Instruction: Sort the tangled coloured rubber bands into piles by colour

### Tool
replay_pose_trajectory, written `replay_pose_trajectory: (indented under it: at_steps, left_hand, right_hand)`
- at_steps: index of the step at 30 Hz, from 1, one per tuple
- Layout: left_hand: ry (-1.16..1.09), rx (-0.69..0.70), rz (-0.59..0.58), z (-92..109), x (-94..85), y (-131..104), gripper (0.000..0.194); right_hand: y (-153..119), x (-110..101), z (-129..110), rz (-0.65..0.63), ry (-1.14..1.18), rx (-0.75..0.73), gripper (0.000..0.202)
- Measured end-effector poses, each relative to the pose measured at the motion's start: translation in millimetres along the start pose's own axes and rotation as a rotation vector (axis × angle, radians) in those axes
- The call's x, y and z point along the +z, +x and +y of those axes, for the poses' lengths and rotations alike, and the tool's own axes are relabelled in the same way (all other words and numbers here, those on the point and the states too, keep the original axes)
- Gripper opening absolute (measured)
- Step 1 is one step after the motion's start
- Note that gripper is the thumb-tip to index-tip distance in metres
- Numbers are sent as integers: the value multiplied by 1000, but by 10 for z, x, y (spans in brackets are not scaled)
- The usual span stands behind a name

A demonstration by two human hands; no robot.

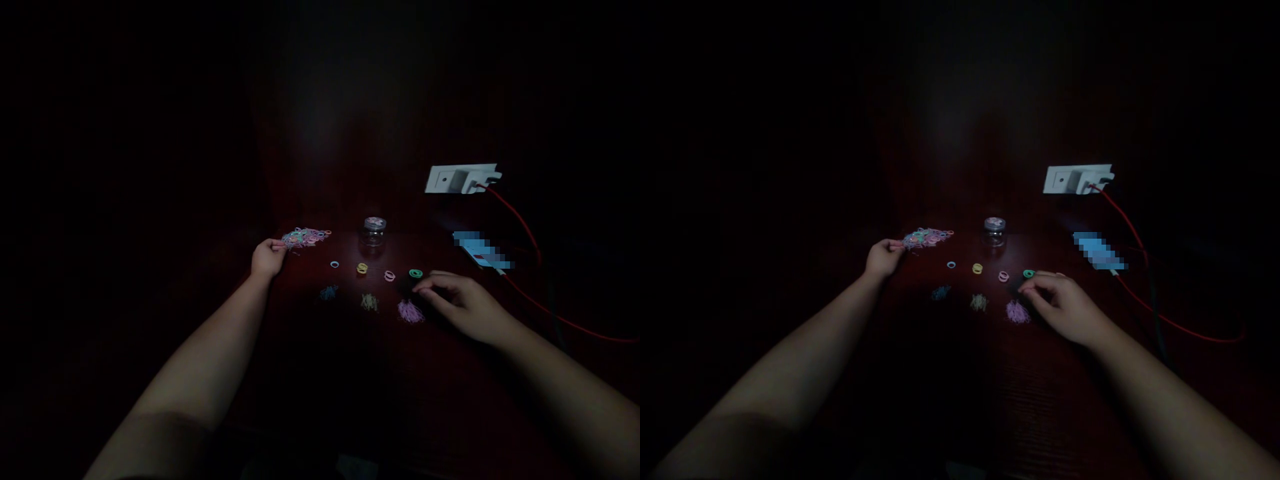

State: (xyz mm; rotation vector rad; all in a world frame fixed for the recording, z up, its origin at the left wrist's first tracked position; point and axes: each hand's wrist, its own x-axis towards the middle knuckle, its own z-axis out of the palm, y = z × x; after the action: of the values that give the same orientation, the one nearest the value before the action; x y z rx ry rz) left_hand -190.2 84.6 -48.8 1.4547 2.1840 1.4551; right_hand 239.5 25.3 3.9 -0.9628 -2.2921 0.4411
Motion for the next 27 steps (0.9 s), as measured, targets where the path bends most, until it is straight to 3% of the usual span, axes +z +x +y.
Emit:
replay_pose_trajectory:
  at_steps: [4, 9, 21, 27]
  left_hand:
    - [-1, -51, 29, 54, -6, -23, 28]
    - [27, -18, 23, 76, -3, -38, 23]
    - [22, 20, -81, 76, -3, -40, 21]
    - [-99, 54, -127, 40, 36, -6, 21]
  right_hand:
    - [-11, -10, 40, -10, 4, 11, 25]
    - [-21, -29, 54, -38, 15, 35, 28]
    - [-17, 0, -6, -111, 40, 84, 28]
    - [-11, -5, -8, -111, 38, 77, 28]
